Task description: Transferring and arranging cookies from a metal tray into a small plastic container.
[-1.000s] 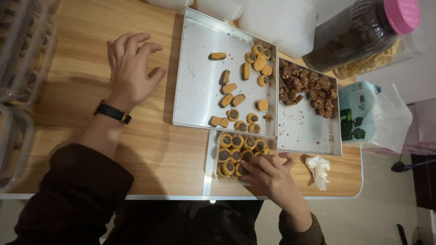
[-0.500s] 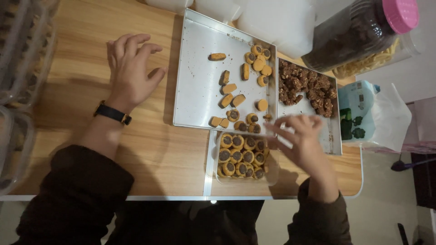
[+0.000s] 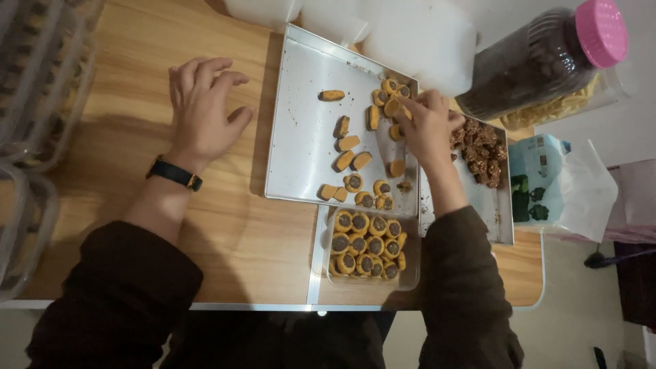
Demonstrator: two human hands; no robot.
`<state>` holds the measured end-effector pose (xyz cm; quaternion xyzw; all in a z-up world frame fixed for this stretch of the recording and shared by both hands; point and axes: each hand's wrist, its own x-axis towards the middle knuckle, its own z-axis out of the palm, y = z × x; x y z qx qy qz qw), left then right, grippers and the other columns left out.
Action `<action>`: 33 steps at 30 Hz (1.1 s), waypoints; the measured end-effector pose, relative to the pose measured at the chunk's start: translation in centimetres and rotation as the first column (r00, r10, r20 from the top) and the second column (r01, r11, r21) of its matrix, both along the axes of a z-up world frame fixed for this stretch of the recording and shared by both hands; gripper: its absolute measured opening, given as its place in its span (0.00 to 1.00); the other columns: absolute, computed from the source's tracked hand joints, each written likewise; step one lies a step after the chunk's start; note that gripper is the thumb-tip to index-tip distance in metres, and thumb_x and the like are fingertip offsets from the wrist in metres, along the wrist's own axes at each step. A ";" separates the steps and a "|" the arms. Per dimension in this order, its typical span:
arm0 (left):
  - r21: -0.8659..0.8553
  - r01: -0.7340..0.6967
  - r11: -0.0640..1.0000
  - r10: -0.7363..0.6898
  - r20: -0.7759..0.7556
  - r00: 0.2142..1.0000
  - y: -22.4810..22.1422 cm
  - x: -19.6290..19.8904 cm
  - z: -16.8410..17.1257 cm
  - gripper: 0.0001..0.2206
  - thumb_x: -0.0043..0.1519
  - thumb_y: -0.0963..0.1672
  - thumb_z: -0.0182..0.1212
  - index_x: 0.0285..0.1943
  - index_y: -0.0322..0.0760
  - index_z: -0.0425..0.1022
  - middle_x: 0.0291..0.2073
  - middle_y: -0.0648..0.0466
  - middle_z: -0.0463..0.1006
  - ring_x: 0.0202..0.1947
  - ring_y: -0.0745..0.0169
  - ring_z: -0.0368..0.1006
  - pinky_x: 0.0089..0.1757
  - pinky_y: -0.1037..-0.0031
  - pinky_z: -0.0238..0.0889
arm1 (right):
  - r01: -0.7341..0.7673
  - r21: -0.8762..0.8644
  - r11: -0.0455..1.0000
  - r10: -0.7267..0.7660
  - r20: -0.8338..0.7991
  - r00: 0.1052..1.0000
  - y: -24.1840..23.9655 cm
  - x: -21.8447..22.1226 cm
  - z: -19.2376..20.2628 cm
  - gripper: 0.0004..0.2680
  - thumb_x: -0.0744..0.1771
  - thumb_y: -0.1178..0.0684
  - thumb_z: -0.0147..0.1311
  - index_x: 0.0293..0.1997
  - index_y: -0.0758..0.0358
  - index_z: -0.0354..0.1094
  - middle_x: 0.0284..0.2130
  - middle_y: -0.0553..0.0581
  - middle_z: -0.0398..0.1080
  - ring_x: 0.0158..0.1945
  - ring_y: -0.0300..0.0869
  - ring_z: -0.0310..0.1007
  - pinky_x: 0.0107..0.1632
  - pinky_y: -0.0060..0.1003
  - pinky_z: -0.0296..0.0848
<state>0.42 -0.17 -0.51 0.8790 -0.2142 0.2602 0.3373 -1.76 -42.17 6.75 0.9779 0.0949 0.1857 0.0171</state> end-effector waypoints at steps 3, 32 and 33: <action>0.014 0.001 1.000 -0.001 0.016 1.000 0.0 0.1 -0.2 0.16 0.58 0.46 0.67 0.54 0.39 0.80 0.59 0.48 0.73 0.63 0.44 0.58 0.60 0.51 0.45 | -0.018 -0.011 1.000 0.018 -0.008 1.000 -0.3 1.7 -1.9 0.11 0.67 0.53 0.62 0.55 0.51 0.78 0.45 0.54 0.61 0.51 0.54 0.58 0.43 0.48 0.43; -0.007 0.052 0.999 -0.052 -0.056 0.997 0.2 -0.5 0.4 0.17 0.60 0.46 0.67 0.57 0.39 0.78 0.61 0.46 0.71 0.64 0.42 0.56 0.61 0.49 0.40 | -0.465 0.357 0.810 0.536 -0.132 0.834 5.3 -25.0 5.6 0.05 0.65 0.60 0.62 0.41 0.65 0.69 0.42 0.59 0.74 0.42 0.44 0.74 0.46 0.42 0.64; -0.012 0.061 0.998 -0.061 -0.035 0.998 0.1 -0.5 0.7 0.17 0.61 0.47 0.67 0.57 0.38 0.78 0.61 0.44 0.72 0.63 0.41 0.57 0.61 0.51 0.42 | -0.443 0.361 0.820 0.509 -0.108 0.854 5.3 -25.6 5.4 0.04 0.66 0.60 0.61 0.40 0.66 0.69 0.40 0.60 0.73 0.38 0.45 0.71 0.44 0.40 0.62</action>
